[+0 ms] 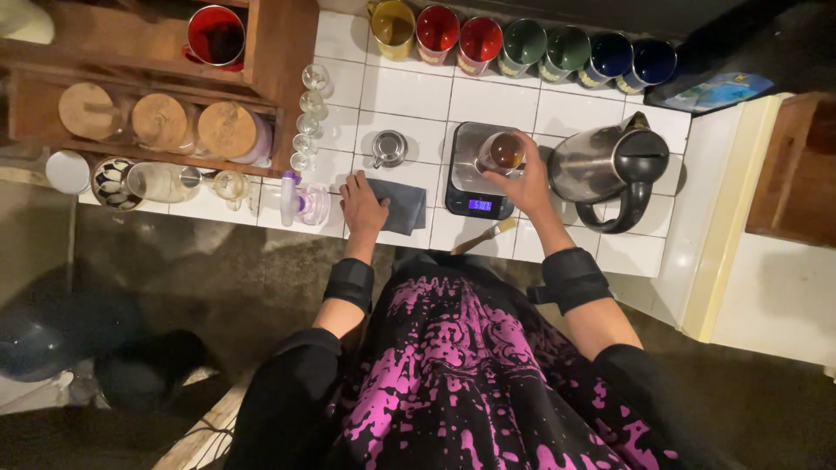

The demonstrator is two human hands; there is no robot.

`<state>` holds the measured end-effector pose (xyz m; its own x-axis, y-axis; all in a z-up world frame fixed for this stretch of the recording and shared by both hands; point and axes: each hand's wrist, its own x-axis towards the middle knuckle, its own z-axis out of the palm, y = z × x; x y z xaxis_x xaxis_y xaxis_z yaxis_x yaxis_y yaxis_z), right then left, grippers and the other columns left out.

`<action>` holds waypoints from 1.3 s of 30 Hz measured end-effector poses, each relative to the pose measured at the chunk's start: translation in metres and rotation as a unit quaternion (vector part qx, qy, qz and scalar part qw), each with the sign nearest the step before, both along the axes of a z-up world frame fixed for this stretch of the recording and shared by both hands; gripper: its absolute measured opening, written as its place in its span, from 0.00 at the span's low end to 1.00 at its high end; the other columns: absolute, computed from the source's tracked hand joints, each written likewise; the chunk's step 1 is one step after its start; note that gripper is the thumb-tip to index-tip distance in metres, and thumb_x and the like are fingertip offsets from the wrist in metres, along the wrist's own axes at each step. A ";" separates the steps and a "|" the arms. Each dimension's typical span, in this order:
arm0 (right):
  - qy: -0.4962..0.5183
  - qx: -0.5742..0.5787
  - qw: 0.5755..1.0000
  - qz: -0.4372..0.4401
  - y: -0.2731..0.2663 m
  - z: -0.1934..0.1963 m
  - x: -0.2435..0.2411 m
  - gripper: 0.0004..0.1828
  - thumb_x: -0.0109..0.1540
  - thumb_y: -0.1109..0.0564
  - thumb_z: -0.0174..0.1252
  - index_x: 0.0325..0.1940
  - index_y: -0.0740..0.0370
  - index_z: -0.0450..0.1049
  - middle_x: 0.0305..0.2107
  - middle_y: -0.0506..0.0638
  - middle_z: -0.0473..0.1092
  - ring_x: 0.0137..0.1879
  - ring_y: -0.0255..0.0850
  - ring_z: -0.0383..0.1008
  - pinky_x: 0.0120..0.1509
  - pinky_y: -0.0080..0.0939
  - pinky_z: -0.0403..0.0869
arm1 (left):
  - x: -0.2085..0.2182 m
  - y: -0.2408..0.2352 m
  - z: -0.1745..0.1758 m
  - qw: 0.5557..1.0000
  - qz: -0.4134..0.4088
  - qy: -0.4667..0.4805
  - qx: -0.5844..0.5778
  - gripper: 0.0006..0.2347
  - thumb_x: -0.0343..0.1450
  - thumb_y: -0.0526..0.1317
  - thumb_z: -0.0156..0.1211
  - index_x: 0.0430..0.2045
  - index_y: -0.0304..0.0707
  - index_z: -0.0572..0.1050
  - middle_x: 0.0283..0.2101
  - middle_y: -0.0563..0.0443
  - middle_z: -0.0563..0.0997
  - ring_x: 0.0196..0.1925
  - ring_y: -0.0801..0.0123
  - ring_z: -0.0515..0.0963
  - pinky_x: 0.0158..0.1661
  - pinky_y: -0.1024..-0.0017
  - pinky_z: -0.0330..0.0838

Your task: The recorder prepares a drink using a digital scale and kettle, cleans the tools, and places the final product on a tray.

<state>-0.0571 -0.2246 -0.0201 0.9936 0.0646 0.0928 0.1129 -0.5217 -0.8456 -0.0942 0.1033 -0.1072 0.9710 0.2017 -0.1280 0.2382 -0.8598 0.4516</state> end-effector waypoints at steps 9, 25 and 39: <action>-0.002 0.044 0.999 -0.005 -0.011 0.038 -0.020 0.47 0.55 0.54 0.77 0.71 0.63 0.58 0.63 0.57 0.65 0.70 0.47 0.69 0.72 0.47 0.72 | -0.009 0.008 -0.016 0.997 -0.024 -0.028 -0.074 0.15 0.57 0.42 0.75 0.35 0.40 0.81 0.43 0.44 0.82 0.51 0.48 0.77 0.50 0.50 0.68; -0.066 0.144 0.987 0.017 -0.023 0.112 -0.040 0.44 0.58 0.60 0.74 0.73 0.66 0.58 0.66 0.55 0.62 0.73 0.44 0.66 0.77 0.45 0.70 | -0.012 -0.092 0.117 0.900 -0.049 -0.125 -0.414 0.18 0.65 0.32 0.59 0.51 0.33 0.75 0.30 0.36 0.82 0.30 0.57 0.83 0.35 0.64 0.75; -0.087 0.054 0.994 -0.035 -0.004 0.132 -0.051 0.43 0.57 0.57 0.75 0.71 0.68 0.61 0.58 0.57 0.71 0.63 0.43 0.76 0.67 0.44 0.76 | -0.004 -0.148 0.179 0.891 -0.129 -0.116 -0.418 0.22 0.68 0.32 0.57 0.59 0.38 0.73 0.26 0.33 0.77 0.25 0.50 0.79 0.32 0.65 0.74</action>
